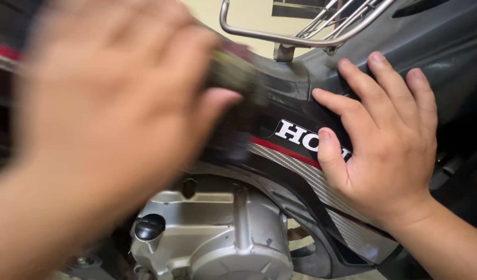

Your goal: The person wipes the side panel of a black Honda motorcycle using a patterned cloth. They hold the seat with one hand while scrubbing the bodywork with the other, moving along the red and silver stripe and the brand logo.

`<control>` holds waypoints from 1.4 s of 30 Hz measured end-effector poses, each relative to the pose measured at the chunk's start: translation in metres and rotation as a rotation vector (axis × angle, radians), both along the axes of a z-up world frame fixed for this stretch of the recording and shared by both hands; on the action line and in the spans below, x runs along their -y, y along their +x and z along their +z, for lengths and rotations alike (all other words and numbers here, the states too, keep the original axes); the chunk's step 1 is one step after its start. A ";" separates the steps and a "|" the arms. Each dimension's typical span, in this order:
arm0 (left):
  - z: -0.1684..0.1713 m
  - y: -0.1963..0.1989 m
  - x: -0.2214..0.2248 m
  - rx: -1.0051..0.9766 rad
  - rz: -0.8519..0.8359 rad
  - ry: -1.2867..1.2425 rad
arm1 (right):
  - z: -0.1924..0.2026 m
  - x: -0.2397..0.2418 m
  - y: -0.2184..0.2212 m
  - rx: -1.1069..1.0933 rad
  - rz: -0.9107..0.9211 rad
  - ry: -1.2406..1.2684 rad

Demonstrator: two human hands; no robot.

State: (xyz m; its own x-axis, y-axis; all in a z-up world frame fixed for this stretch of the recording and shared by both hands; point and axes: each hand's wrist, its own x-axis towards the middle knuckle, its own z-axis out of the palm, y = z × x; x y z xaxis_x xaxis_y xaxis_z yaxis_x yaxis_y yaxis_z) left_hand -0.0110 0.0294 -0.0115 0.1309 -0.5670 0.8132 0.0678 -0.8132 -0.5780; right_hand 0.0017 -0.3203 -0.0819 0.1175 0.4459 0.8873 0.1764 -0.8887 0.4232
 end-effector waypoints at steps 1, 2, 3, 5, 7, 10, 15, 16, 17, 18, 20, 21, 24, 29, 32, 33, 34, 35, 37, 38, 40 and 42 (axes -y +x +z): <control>-0.006 0.006 0.023 0.001 -0.001 -0.003 | 0.000 0.001 0.000 0.001 -0.001 -0.003; -0.011 0.012 0.045 -0.051 -0.230 -0.016 | 0.001 0.002 -0.001 -0.002 -0.005 -0.011; -0.015 0.017 0.067 -0.099 -0.456 -0.023 | 0.002 0.002 -0.002 -0.004 -0.009 -0.017; -0.015 0.023 0.073 -0.096 -0.466 0.027 | 0.003 0.002 -0.003 -0.007 -0.010 -0.018; -0.003 0.020 0.056 -0.096 -0.473 0.079 | 0.003 0.001 -0.004 -0.012 -0.010 -0.016; 0.014 0.011 0.024 -0.167 -0.358 0.249 | 0.002 0.003 -0.006 -0.016 -0.007 -0.019; 0.007 0.020 0.047 -0.146 -0.369 0.127 | 0.003 -0.006 -0.003 -0.005 0.007 0.026; 0.004 0.022 0.053 -0.144 -0.372 0.128 | 0.003 -0.006 -0.002 -0.004 0.004 0.027; 0.000 0.021 0.060 -0.145 -0.376 0.089 | 0.003 -0.006 -0.002 -0.014 0.004 0.037; -0.004 0.020 0.065 -0.145 -0.380 0.050 | 0.003 -0.007 -0.003 -0.023 0.005 0.047; -0.010 0.020 0.074 -0.150 -0.379 0.011 | 0.003 -0.003 -0.003 -0.028 -0.005 0.037; -0.012 0.019 0.077 -0.152 -0.379 -0.021 | 0.003 -0.003 -0.003 -0.030 -0.016 0.032; -0.011 0.031 0.090 -0.173 -0.471 0.079 | 0.005 0.003 -0.004 -0.031 -0.032 -0.015; 0.020 0.013 0.028 -0.183 -0.321 0.157 | 0.001 0.000 -0.004 -0.030 -0.005 0.015; 0.015 0.011 0.026 -0.150 -0.228 0.102 | 0.000 -0.004 -0.001 -0.016 0.008 0.029; 0.013 0.009 0.025 -0.129 -0.173 0.064 | 0.000 -0.005 -0.002 -0.008 0.012 0.031; 0.010 0.007 0.025 -0.131 -0.173 0.062 | -0.001 -0.005 -0.002 -0.011 0.011 0.028; 0.009 0.004 0.024 -0.106 -0.115 0.027 | 0.000 -0.005 -0.002 -0.010 0.008 0.029; -0.001 0.007 0.047 -0.080 -0.058 -0.008 | 0.001 -0.004 -0.004 -0.008 0.003 0.028; -0.011 0.014 0.072 -0.121 -0.225 -0.044 | 0.002 -0.001 -0.004 -0.023 -0.001 0.014; -0.017 0.024 0.096 -0.158 -0.391 -0.079 | 0.003 0.001 -0.004 -0.038 -0.006 -0.001; -0.015 0.031 0.096 -0.155 -0.449 0.038 | 0.003 0.003 -0.005 -0.051 -0.017 -0.008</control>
